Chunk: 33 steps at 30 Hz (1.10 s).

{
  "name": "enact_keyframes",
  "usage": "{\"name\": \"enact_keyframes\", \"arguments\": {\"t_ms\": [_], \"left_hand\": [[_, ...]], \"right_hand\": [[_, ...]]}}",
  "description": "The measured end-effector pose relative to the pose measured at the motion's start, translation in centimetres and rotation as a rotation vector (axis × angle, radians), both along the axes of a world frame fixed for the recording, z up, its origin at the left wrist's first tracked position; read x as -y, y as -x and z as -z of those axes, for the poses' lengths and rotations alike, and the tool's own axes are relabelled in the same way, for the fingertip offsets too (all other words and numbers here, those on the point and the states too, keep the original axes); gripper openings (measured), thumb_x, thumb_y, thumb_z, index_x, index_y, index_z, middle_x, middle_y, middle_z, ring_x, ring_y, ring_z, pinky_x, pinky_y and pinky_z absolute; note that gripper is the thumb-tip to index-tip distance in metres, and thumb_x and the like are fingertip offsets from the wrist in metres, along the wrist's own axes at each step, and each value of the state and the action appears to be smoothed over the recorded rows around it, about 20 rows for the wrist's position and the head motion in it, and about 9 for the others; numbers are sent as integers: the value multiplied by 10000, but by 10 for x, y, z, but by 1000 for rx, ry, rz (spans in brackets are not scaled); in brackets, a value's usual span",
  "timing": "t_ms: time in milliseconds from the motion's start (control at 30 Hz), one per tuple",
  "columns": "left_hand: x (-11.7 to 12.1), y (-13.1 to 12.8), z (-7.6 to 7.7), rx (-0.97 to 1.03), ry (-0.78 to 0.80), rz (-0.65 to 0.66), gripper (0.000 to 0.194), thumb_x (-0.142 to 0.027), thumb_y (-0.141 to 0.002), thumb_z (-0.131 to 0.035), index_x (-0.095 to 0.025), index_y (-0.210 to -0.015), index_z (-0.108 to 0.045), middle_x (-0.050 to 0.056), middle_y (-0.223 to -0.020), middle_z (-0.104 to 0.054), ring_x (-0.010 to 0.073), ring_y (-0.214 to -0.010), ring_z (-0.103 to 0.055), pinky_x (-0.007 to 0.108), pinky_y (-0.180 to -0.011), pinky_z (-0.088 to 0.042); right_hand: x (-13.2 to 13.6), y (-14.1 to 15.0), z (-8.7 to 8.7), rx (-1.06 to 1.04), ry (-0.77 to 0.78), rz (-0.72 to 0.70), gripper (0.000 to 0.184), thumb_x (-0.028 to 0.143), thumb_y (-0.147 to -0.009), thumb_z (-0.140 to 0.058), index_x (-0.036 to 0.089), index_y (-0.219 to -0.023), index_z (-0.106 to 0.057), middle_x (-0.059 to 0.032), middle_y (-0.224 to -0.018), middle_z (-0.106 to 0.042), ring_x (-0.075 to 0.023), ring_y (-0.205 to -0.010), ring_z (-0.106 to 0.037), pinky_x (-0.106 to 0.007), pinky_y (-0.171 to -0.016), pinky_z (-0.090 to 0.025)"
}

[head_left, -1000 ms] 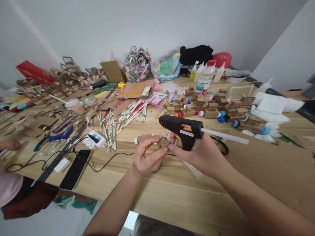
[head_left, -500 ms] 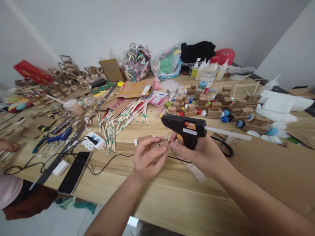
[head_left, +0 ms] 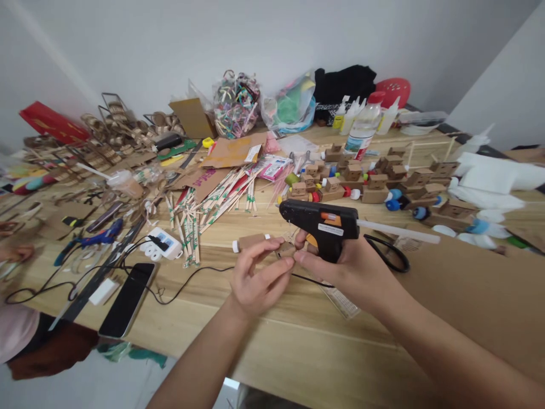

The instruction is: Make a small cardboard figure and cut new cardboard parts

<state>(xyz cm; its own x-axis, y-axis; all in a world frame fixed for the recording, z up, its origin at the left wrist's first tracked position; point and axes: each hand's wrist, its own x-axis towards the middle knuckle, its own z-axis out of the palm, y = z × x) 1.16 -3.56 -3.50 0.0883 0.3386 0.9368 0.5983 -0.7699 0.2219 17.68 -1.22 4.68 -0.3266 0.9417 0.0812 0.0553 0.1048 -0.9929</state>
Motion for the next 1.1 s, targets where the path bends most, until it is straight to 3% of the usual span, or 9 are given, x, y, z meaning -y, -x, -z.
{"name": "enact_keyframes", "arguments": {"t_ms": [167, 667, 867, 1000, 1100], "left_hand": [[0, 2, 0, -12, 5, 20, 389, -53, -893, -695, -255, -1222, -646, 66, -1204, -626, 188, -1079, -731, 366, -898, -684], [-3, 2, -7, 74, 31, 64, 229, -107, -939, -664, -232, -1130, -640, 48, -1142, -609, 161, -1029, -737, 337, -861, -696], [-4, -1, -5, 118, 44, 89, 250, -94, -923, -676, -230, -1133, -657, 43, -1128, -634, 165, -1013, -743, 343, -855, -687], [-5, -5, 1, 242, 107, 97, 197, -156, -904, -734, -247, -1077, -708, 42, -1100, -678, 161, -985, -742, 320, -848, -661], [-9, -7, 4, 505, 285, 141, 161, -275, -854, -817, -253, -1000, -754, 41, -1027, -721, 160, -952, -742, 256, -769, -634]], "right_hand": [[1, 0, 1, -22, 0, 13, 197, 325, -665, -747, 254, -762, -591, 13, -720, -668, -162, -605, -607, -299, -586, -572], [-1, -1, -5, -3, 10, 26, 203, 377, -663, -705, 249, -772, -592, 15, -712, -614, -137, -568, -520, -278, -525, -484], [-1, -2, 0, 26, -15, 30, 200, 376, -674, -701, 251, -737, -557, 34, -663, -557, -145, -585, -544, -290, -573, -503], [-5, -2, 3, 29, -49, 46, 205, 378, -696, -708, 243, -750, -563, 25, -680, -584, -145, -592, -551, -284, -562, -490], [-8, -2, 6, 30, -52, 53, 188, 369, -708, -703, 235, -737, -575, 31, -653, -575, -133, -562, -525, -277, -538, -472]]}}
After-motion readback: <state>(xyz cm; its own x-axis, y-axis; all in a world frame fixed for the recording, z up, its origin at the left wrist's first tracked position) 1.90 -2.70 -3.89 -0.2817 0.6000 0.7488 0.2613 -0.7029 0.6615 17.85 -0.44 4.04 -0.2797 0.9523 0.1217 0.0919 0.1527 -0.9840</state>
